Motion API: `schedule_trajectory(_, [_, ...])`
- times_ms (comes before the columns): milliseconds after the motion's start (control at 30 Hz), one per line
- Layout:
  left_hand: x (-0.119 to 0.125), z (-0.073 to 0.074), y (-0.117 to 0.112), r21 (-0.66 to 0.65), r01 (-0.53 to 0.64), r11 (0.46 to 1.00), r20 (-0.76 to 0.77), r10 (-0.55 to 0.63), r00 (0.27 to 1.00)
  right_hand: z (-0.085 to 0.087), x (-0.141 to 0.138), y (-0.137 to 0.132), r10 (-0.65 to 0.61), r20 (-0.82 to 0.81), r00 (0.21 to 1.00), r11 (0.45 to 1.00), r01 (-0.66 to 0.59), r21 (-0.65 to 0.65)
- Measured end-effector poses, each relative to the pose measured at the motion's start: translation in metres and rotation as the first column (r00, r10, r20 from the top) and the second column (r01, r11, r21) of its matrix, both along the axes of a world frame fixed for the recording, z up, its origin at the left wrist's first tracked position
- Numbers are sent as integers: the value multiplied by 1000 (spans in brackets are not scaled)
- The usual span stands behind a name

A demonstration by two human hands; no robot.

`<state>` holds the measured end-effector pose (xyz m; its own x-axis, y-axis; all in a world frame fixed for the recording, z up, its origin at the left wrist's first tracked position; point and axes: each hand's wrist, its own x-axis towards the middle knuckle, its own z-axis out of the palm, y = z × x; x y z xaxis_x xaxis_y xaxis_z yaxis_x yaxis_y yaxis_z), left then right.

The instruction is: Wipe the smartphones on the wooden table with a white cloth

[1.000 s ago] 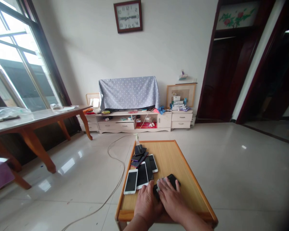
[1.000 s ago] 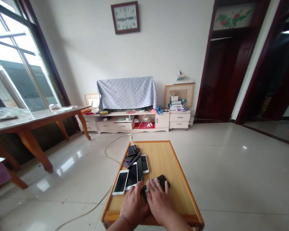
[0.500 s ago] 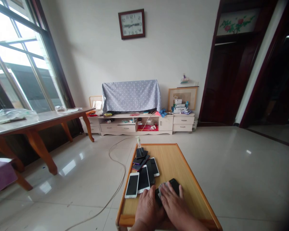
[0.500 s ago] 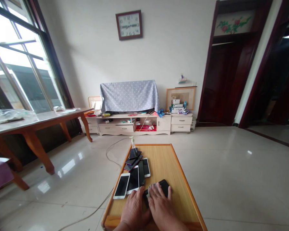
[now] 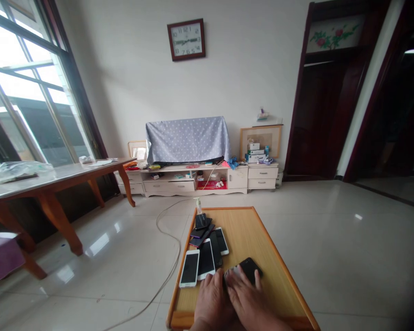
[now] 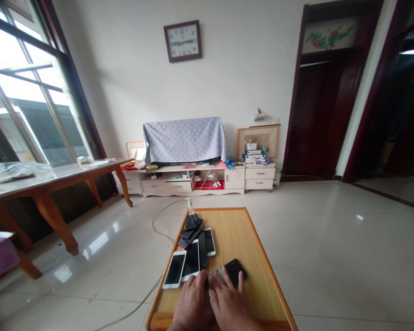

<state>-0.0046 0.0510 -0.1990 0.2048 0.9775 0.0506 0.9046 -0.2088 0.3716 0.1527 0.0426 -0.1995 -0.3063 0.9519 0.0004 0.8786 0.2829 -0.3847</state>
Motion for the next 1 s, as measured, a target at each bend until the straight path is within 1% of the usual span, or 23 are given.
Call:
schedule_trajectory(67, [1,0,0,16,-23,1000,5,23,1000,0,18,12,-148,45,988,989,147,16])
schedule_trajectory(133, [1,-2,0,11,-27,1000,5,27,1000,-2,33,24,-270,82,959,963,269,27])
schedule_trajectory(200, [1,-4,1,9,-16,1000,6,16,1000,-5,37,28,-315,94,944,949,314,30])
schedule_trajectory(267, [0,-4,3,20,-5,1000,9,5,1000,-6,28,24,-264,76,961,964,263,19])
schedule_trajectory(333, [1,-2,4,17,4,1000,0,-4,1000,-5,10,13,-137,31,990,991,137,1])
schedule_trajectory(400, [1,1,3,-14,13,1000,-17,-13,1000,-3,-5,3,-1,-19,1000,1000,1,-19])
schedule_trajectory(433, [2,3,3,-29,16,999,-23,-17,1000,-2,-9,1,39,-35,999,999,-39,-20])
schedule_trajectory(467, [2,4,2,-35,15,999,-24,-16,1000,-1,-9,0,47,-39,998,999,-48,-16])
schedule_trajectory(500, [2,4,2,-30,10,999,-20,-10,1000,0,-5,2,20,-31,999,1000,-20,-8])
schedule_trajectory(533, [2,5,1,-16,-2,1000,-13,1,1000,0,2,5,-38,-12,999,999,38,6])
schedule_trajectory(567, [2,4,0,0,-12,1000,-4,12,1000,-1,11,11,-115,12,993,993,114,24])
schedule_trajectory(633, [2,3,0,16,-20,1000,12,20,1000,-4,31,22,-268,65,961,963,265,58])
schedule_trajectory(700, [2,2,-1,15,-19,1000,23,19,1000,-7,44,30,-347,101,932,937,340,80])
schedule_trajectory(733, [2,1,-1,14,-21,1000,27,20,999,-8,46,30,-352,109,930,935,345,82])
schedule_trajectory(800, [2,1,-1,11,-22,1000,24,22,999,-9,39,24,-297,101,949,954,292,66])
schedule_trajectory(900, [3,1,0,4,-15,1000,-9,15,1000,-6,13,1,-92,29,995,995,91,34])
schedule_trajectory(967, [3,2,0,-14,3,1000,-35,-4,999,-3,0,-15,35,-28,999,999,-34,26])
schedule_trajectory(1000, [3,2,0,-26,9,1000,-42,-11,999,-1,-2,-20,65,-47,997,998,-64,25])
